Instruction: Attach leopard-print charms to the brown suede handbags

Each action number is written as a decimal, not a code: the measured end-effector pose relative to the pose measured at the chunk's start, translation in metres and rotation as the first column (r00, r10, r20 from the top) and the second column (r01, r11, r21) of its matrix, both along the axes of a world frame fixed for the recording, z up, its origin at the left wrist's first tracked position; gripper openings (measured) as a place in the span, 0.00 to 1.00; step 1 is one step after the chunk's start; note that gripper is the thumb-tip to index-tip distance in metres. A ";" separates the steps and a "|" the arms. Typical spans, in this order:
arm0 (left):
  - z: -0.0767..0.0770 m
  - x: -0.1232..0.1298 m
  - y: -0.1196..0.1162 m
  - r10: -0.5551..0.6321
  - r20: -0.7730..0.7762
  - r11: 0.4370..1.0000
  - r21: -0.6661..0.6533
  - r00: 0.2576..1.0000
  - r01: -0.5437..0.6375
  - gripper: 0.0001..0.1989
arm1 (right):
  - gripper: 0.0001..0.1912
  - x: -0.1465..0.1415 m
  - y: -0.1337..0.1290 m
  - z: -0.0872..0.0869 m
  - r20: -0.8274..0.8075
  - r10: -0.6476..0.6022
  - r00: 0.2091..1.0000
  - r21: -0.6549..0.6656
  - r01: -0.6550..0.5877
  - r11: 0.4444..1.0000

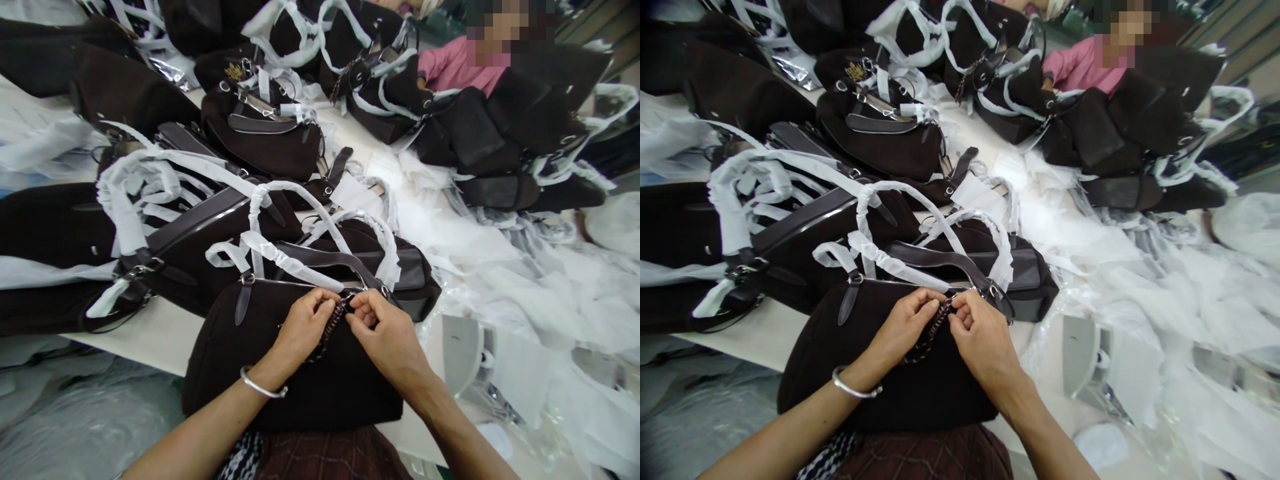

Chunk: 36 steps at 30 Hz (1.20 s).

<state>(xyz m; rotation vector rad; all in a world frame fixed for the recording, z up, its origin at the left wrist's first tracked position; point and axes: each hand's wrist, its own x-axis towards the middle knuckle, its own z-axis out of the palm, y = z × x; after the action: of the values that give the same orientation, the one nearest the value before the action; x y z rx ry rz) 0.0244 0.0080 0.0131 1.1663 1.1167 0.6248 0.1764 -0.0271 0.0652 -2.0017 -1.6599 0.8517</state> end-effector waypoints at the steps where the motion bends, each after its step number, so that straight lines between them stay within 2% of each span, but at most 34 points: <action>1: -0.003 0.000 0.001 0.014 0.015 0.999 -0.033 1.000 -0.014 0.10 | 0.06 0.001 0.000 -0.001 -0.015 -0.010 1.000 -0.002 0.010 1.000; 3: -0.006 0.001 0.001 0.048 0.044 0.995 -0.094 0.998 -0.044 0.09 | 0.07 0.002 -0.001 -0.004 -0.032 -0.010 0.999 0.014 0.010 1.000; 5: -0.004 0.003 -0.001 0.080 0.038 0.993 -0.085 0.996 -0.077 0.08 | 0.10 0.003 -0.001 -0.007 -0.027 0.034 0.999 0.063 -0.033 0.997; 9: 0.006 0.003 -0.007 0.042 -0.061 0.991 0.130 0.997 -0.033 0.08 | 0.16 0.007 -0.001 -0.013 0.034 0.175 0.984 0.160 -0.178 0.971; 12: 0.009 0.002 -0.010 0.030 -0.096 0.981 0.194 0.995 -0.011 0.08 | 0.14 0.010 0.001 -0.015 0.051 0.212 0.976 0.150 -0.217 0.965; 16: 0.003 0.002 -0.010 0.062 -0.082 0.990 0.131 0.995 -0.051 0.05 | 0.10 0.012 0.003 -0.015 0.032 0.197 0.980 0.124 -0.200 0.972; 24: -0.011 0.003 -0.006 0.084 0.081 0.995 -0.065 0.993 -0.079 0.04 | 0.09 0.015 -0.005 -0.024 -0.058 0.160 0.985 0.112 -0.153 0.982; 28: -0.010 0.001 -0.005 0.065 0.062 0.997 -0.037 0.996 -0.063 0.04 | 0.12 0.018 -0.011 -0.033 -0.065 0.166 0.984 0.194 -0.151 0.969; 32: -0.005 -0.001 -0.007 0.011 -0.036 0.998 0.067 0.999 -0.008 0.05 | 0.16 0.022 -0.014 -0.037 0.065 0.300 0.952 0.282 -0.306 0.909; 36: -0.002 -0.002 -0.007 -0.012 -0.054 0.992 0.125 0.998 0.019 0.07 | 0.15 0.028 -0.008 -0.030 0.194 0.421 0.886 0.234 -0.459 0.857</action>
<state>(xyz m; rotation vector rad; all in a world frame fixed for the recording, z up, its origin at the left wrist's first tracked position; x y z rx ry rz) 0.0226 0.0014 0.0107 1.3052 1.1255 0.6631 0.2040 -0.0354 0.0350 -1.5405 -2.2326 0.5879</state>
